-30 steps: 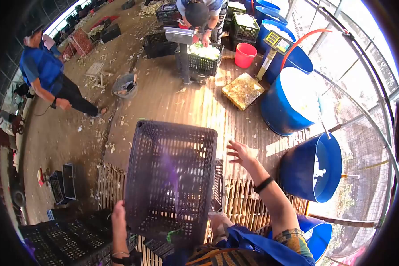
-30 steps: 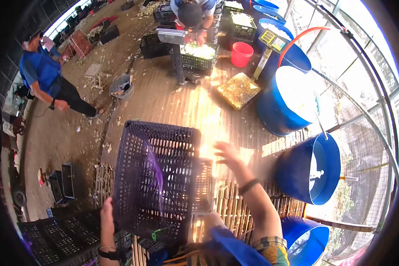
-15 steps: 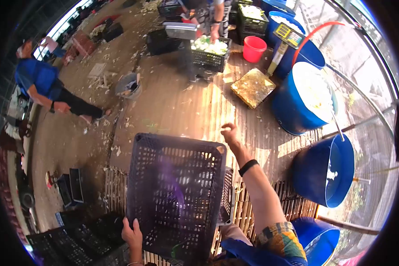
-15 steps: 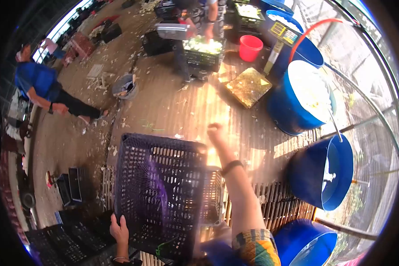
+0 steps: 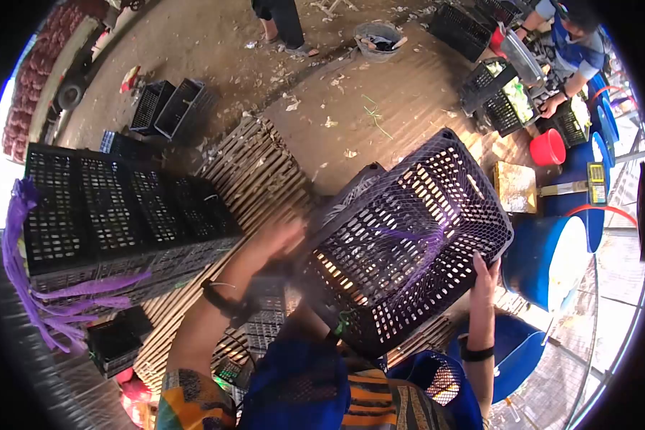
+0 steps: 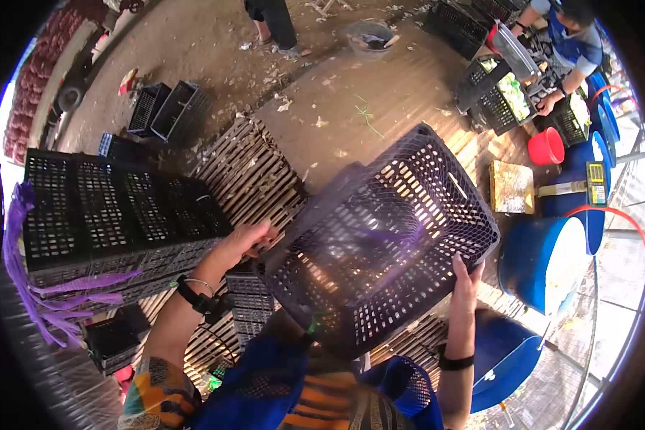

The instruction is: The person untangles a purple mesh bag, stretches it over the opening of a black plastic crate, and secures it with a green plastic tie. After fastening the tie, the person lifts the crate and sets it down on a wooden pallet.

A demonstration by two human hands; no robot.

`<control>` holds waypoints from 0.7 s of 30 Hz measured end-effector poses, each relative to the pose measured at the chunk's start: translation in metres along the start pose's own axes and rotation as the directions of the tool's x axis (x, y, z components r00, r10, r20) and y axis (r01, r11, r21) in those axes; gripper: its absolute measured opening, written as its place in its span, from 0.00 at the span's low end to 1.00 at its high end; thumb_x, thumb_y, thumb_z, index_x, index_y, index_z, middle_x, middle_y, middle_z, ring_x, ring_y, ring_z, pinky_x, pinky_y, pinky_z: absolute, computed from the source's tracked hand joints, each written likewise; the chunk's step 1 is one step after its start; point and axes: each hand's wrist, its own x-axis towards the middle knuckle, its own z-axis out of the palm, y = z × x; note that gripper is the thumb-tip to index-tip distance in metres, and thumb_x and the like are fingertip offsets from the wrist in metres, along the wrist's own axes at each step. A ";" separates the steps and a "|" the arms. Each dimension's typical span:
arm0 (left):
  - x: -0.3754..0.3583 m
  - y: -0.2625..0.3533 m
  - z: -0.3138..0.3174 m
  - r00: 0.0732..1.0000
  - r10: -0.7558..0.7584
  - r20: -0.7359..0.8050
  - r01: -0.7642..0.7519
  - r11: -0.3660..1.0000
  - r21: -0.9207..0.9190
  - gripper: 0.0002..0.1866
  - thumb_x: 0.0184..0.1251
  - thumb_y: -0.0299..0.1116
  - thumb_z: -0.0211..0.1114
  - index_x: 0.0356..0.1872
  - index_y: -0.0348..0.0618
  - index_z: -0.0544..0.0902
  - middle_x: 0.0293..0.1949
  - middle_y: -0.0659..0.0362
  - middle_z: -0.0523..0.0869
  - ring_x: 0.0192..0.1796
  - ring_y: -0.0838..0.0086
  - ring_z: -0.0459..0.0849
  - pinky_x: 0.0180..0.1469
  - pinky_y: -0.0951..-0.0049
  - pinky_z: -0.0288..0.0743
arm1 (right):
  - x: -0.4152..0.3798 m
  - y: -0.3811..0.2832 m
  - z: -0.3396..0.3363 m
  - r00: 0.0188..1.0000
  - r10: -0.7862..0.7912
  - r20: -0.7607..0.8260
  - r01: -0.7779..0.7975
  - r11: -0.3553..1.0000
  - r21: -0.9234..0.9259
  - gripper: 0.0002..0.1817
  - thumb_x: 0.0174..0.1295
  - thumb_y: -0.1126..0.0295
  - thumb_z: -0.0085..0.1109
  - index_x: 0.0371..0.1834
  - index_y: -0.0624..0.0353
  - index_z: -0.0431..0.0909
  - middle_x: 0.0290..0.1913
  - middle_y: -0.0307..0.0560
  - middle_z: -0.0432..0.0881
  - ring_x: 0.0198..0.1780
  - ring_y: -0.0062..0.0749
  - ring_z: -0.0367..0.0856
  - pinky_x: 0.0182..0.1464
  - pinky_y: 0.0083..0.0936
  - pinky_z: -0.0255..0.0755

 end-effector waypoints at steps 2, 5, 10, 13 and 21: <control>0.011 -0.036 -0.021 0.984 0.040 0.173 -0.083 0.965 0.250 0.15 0.65 0.41 0.57 0.43 0.40 0.81 0.39 0.62 0.83 0.39 0.77 0.78 0.42 0.76 0.70 | 0.009 0.024 -0.001 0.981 -0.111 -0.158 0.100 0.992 -0.074 0.30 0.55 0.76 0.57 0.63 0.60 0.60 0.52 0.46 0.74 0.49 0.30 0.73 0.53 0.26 0.67; 0.010 -0.056 -0.028 0.975 0.176 0.139 -0.184 0.981 0.053 0.11 0.66 0.34 0.56 0.41 0.39 0.81 0.38 0.61 0.84 0.38 0.78 0.79 0.43 0.75 0.72 | 0.026 0.027 -0.008 0.958 -0.144 -0.248 0.063 0.949 -0.309 0.29 0.55 0.74 0.56 0.62 0.57 0.60 0.44 0.43 0.76 0.37 0.28 0.78 0.29 0.20 0.77; 0.019 -0.061 -0.039 0.965 0.261 0.030 -0.199 0.799 -0.568 0.03 0.67 0.30 0.54 0.34 0.43 0.72 0.19 0.59 0.75 0.23 0.72 0.76 0.35 0.66 0.76 | 0.037 0.024 -0.007 0.925 -0.253 -0.284 0.103 0.885 -0.453 0.22 0.55 0.74 0.55 0.55 0.58 0.66 0.36 0.40 0.75 0.27 0.24 0.75 0.19 0.19 0.73; 0.032 -0.081 -0.017 0.998 0.042 0.047 0.009 0.645 -0.764 0.10 0.67 0.32 0.54 0.24 0.48 0.68 0.10 0.64 0.63 0.13 0.77 0.64 0.16 0.75 0.60 | 0.014 0.001 0.020 0.916 -0.164 -0.367 -0.060 0.847 -0.528 0.20 0.55 0.75 0.55 0.53 0.57 0.67 0.34 0.41 0.75 0.27 0.24 0.74 0.20 0.21 0.72; 0.064 -0.103 -0.019 0.863 0.370 -0.345 -0.449 0.875 -0.184 0.04 0.64 0.29 0.57 0.30 0.44 0.75 0.14 0.68 0.69 0.14 0.84 0.63 0.15 0.80 0.56 | 0.008 -0.003 0.024 0.923 -0.150 -0.355 -0.083 0.821 -0.564 0.18 0.55 0.75 0.54 0.50 0.56 0.68 0.30 0.39 0.74 0.26 0.23 0.73 0.24 0.20 0.71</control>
